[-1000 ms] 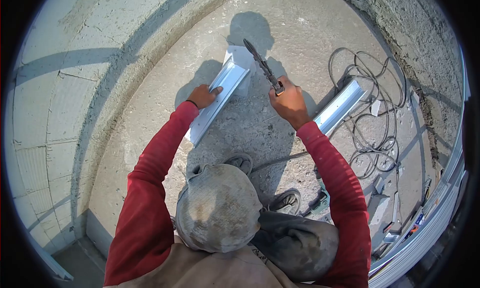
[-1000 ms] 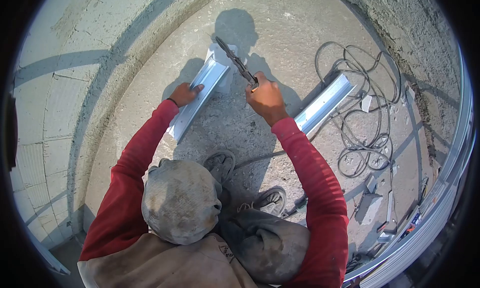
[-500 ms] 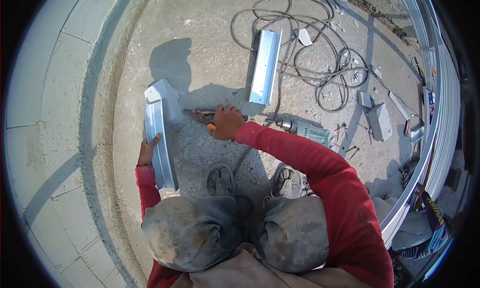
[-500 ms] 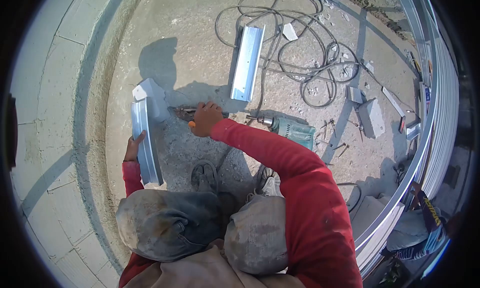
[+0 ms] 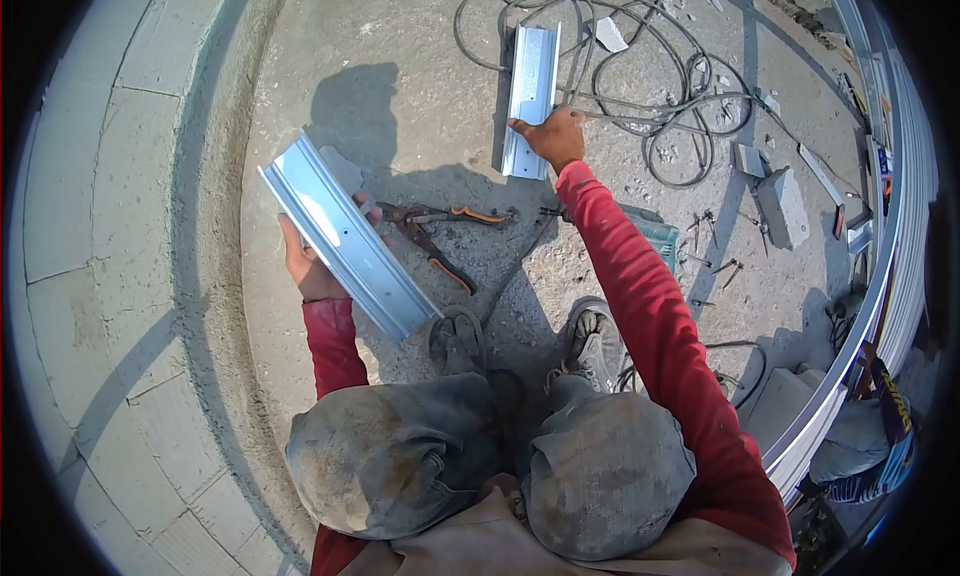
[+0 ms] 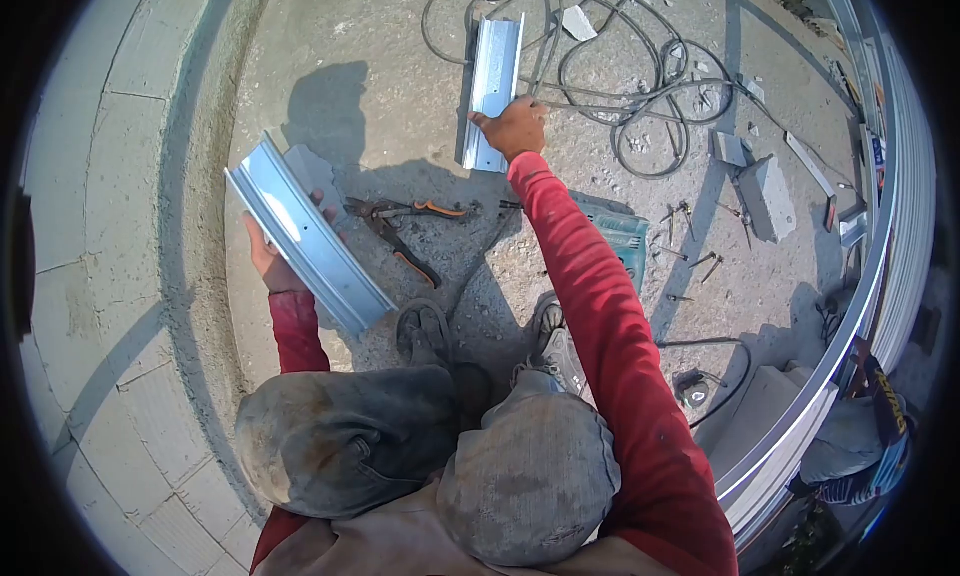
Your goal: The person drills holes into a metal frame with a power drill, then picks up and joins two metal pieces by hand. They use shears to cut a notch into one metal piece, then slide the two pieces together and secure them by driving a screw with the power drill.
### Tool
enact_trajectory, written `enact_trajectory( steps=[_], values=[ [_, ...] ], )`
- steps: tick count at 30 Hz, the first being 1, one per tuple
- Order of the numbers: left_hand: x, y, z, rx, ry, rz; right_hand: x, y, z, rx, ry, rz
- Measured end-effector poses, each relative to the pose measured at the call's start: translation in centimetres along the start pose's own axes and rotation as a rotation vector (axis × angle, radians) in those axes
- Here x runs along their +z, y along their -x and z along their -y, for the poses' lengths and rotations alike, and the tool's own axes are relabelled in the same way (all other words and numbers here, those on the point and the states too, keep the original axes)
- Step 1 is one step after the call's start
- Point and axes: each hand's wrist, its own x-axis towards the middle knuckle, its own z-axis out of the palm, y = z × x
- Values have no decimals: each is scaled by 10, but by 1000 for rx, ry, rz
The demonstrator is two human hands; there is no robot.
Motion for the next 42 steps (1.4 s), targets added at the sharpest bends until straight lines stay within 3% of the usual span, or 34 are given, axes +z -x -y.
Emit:
enact_trajectory(
  steps=[4,6,8,9,12,14,18,19,24,26,31,33,40,42],
  values=[
    [23,-23,12,-88,-533,-77,9,-41,-26,-26,-244,328],
    [17,-28,24,-67,-800,-45,19,-33,-27,-97,-271,297],
    [18,-26,37,-41,-865,-71,19,-19,-20,-14,-926,448],
    [20,-22,43,-31,-921,-98,9,-1,-10,42,-1056,419],
    [35,-13,49,32,-920,-66,-2,25,-3,-86,-1171,348],
    [39,-14,53,128,-940,-26,-17,40,5,-174,-1249,445],
    [51,-19,58,287,-910,43,-47,60,23,-304,-1264,550],
    [52,-21,54,201,-913,51,-51,63,28,-355,-1287,551],
    [76,-12,59,274,-1031,136,-71,93,59,-411,-1238,560],
    [85,-11,64,310,-991,198,-68,106,75,-540,-1142,268],
    [70,-15,75,378,-1117,194,-65,114,88,-624,-1110,105],
    [66,-13,75,411,-1148,289,-66,117,94,-631,-1110,104],
    [74,-6,77,394,-968,266,-59,134,100,-598,-1105,48],
    [72,-5,73,406,-1127,326,-61,134,96,-539,-1043,156]
  ],
)
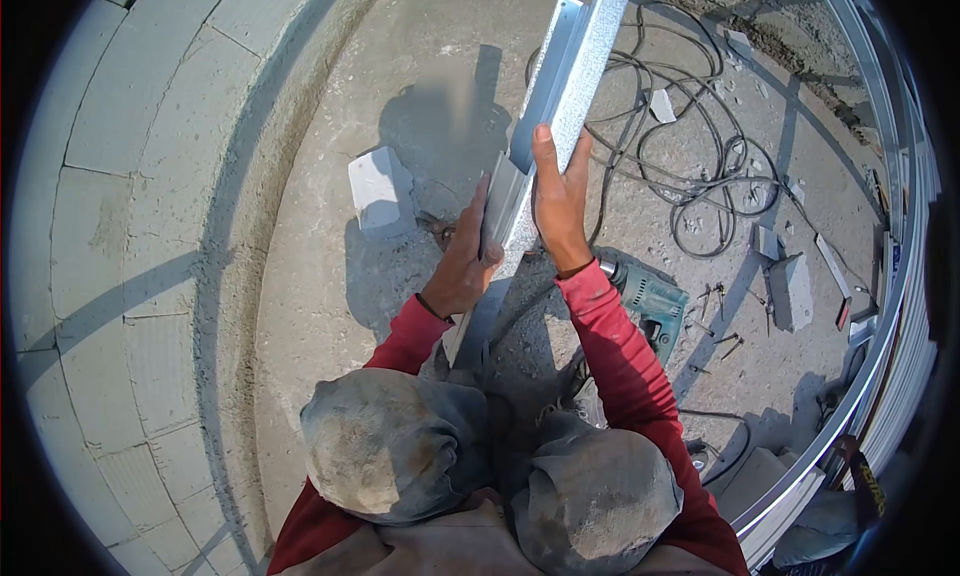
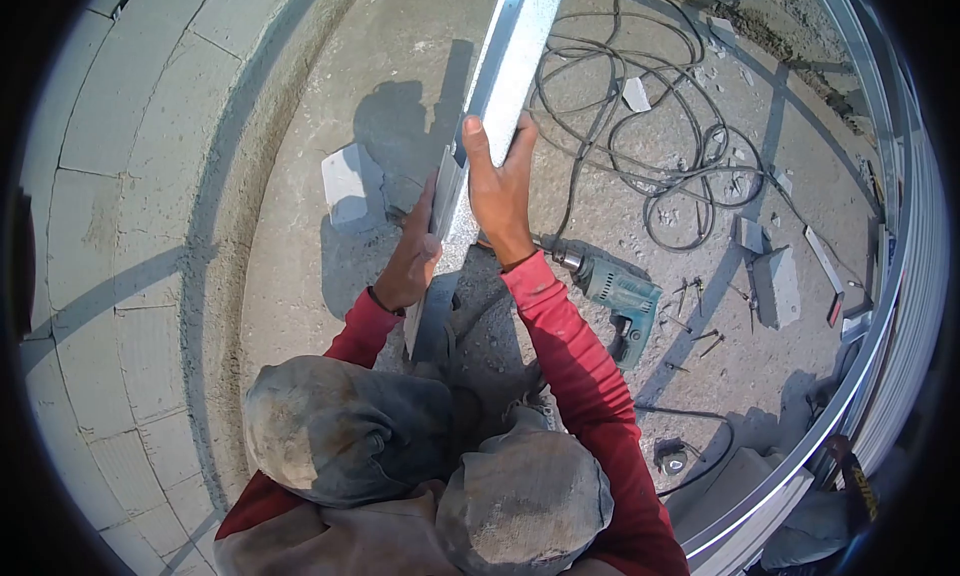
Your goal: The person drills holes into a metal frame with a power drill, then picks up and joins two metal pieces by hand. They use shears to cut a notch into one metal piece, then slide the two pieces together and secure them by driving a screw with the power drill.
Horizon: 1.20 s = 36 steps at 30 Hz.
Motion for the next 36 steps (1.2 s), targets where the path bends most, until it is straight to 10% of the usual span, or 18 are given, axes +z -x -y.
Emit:
enact_trajectory(
  steps=[22,24,28,36],
  values=[
    [23,20,19,-101,-298,89,-26,39,-50,264,-82,168],
    [20,14,11,-399,406,-3,-31,40,-50,382,-321,229],
    [1,16,34,-571,423,233,-24,39,-45,312,-375,330],
    [24,19,35,-222,11,-284,-9,51,-62,204,165,78]
  ],
)
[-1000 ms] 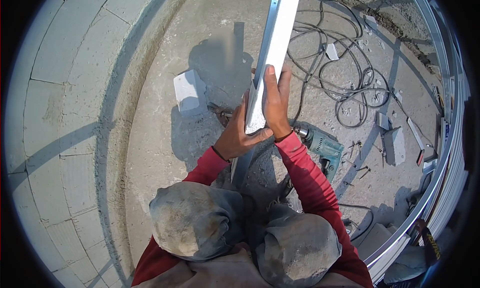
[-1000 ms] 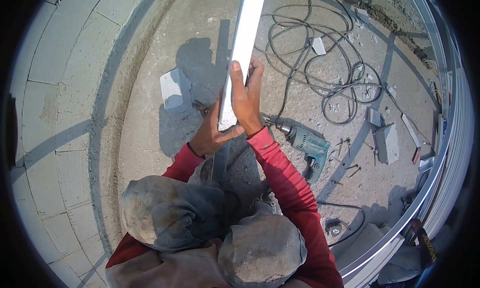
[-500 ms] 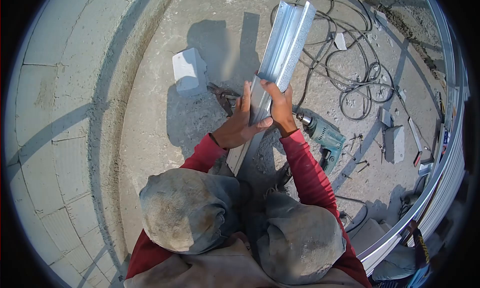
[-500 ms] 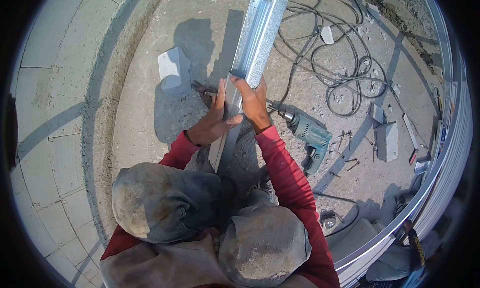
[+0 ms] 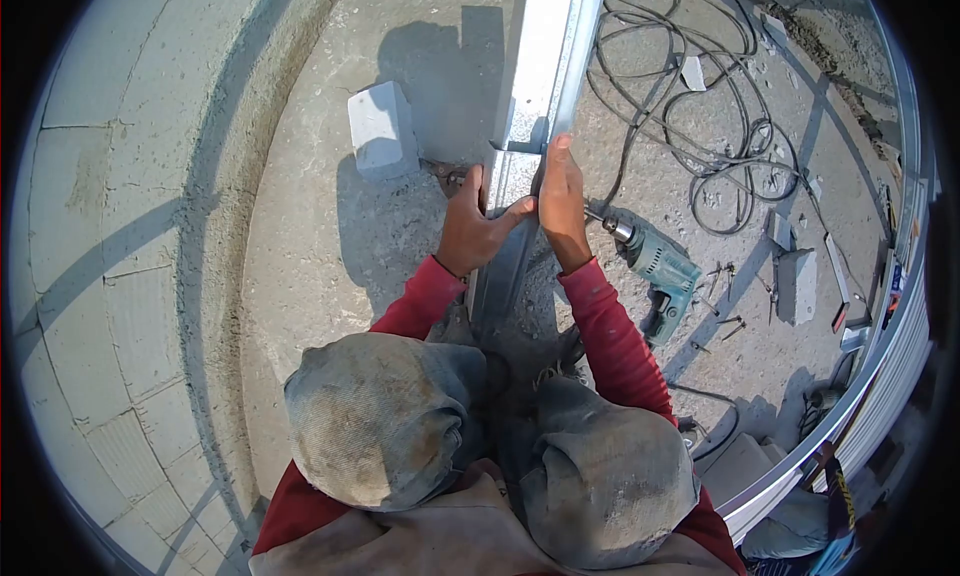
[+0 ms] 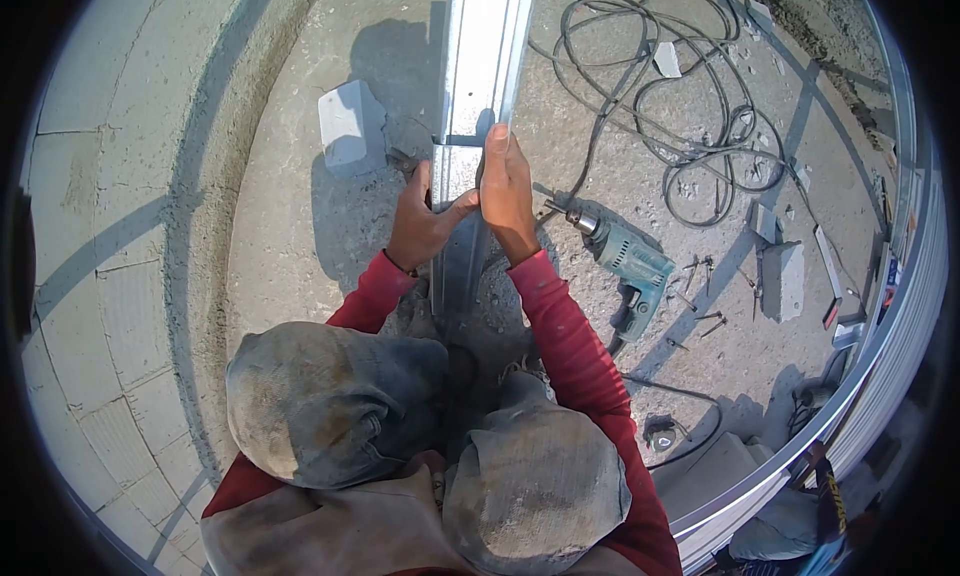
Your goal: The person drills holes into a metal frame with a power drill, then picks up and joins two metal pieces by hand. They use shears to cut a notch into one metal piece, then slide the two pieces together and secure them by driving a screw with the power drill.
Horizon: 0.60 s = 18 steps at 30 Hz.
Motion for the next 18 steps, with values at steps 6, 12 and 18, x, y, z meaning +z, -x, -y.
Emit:
enact_trajectory(
  steps=[6,12,18],
  values=[
    [15,-1,-3,59,-30,-83,-5,-6,0,74,-16,117],
    [20,3,5,146,-153,-125,-3,-7,-3,-33,-18,174],
    [11,3,-2,122,-108,-65,3,-2,1,-62,13,141]
  ],
)
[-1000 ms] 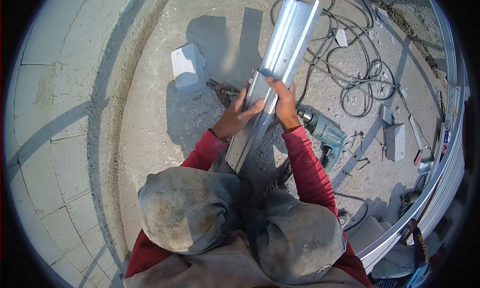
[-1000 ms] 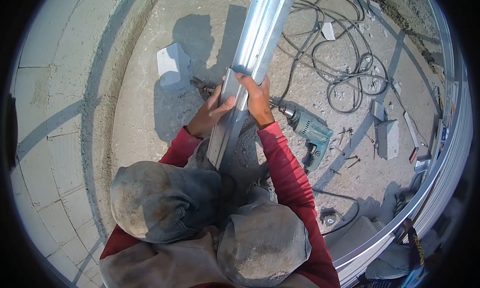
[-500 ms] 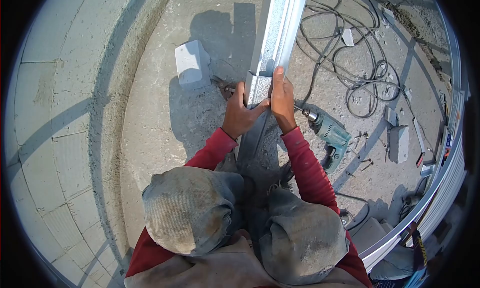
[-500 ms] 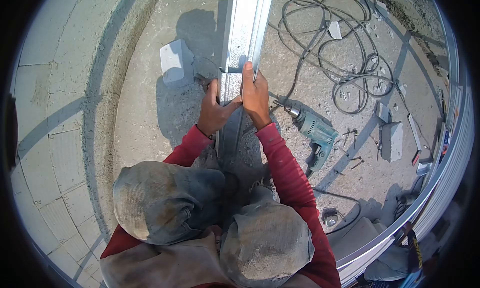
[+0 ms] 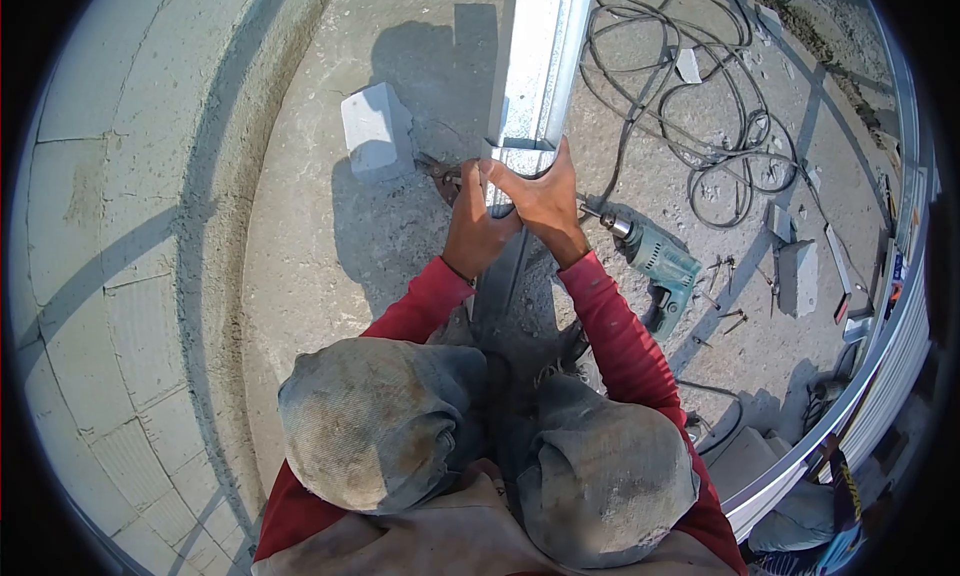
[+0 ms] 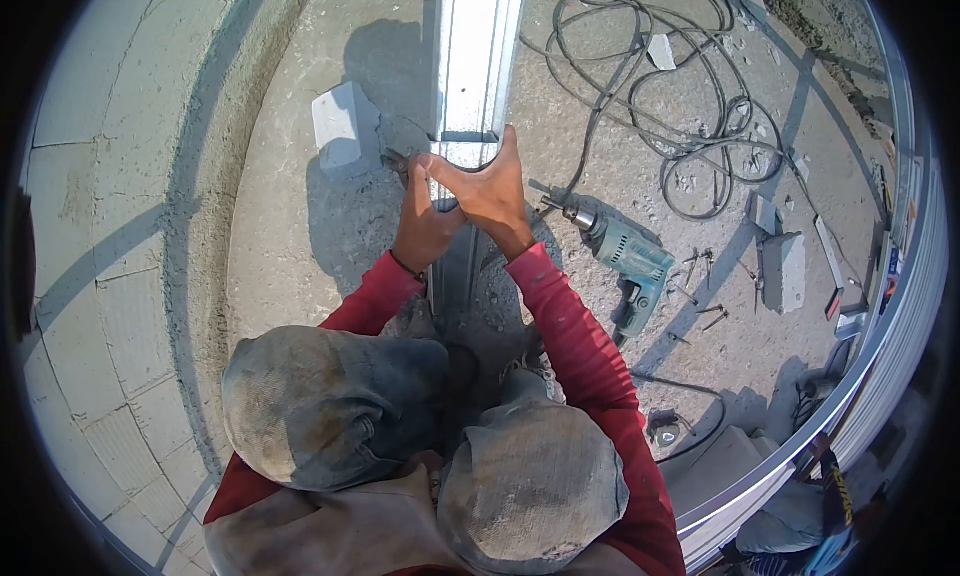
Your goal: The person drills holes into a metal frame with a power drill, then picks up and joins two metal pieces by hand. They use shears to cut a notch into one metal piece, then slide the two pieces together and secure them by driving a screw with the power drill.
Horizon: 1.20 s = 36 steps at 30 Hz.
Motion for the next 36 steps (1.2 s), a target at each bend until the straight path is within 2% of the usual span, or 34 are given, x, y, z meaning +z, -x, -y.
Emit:
enact_trajectory(
  steps=[2,4,6,8,10,13,17,20,22,23,25,28,32,34,36],
  values=[
    [-1,-3,0,22,-28,-5,-2,1,8,-26,10,-22],
    [-5,-5,1,-129,250,4,-4,4,14,194,-88,71],
    [-10,-10,-2,-126,280,2,-4,6,5,163,-81,42],
    [-16,-18,-12,-184,441,-56,-9,8,-4,83,157,93],
    [-18,-22,-8,-131,423,-71,-1,16,8,67,186,78],
    [-20,-21,-2,-181,399,-145,10,18,6,-164,411,-18],
    [-23,-19,6,-210,510,-187,21,28,6,-217,400,-48],
    [-23,-16,7,-240,592,-225,27,35,12,-206,279,-108],
    [-23,-16,2,-287,730,-267,23,34,20,25,200,4],
    [-27,-15,-1,-287,727,-264,24,34,13,26,196,1],
    [-35,-18,-9,-320,796,-79,26,34,1,-212,369,-95],
    [-39,-27,-22,-311,815,-7,25,35,0,-305,399,-137],
    [-40,-27,-19,-315,765,-15,24,38,8,-247,407,-107],
    [-39,-25,-24,-370,767,-107,26,36,1,-375,492,-161],
    [-39,-26,-18,-355,745,-90,26,39,0,-323,467,-128]
  ],
)
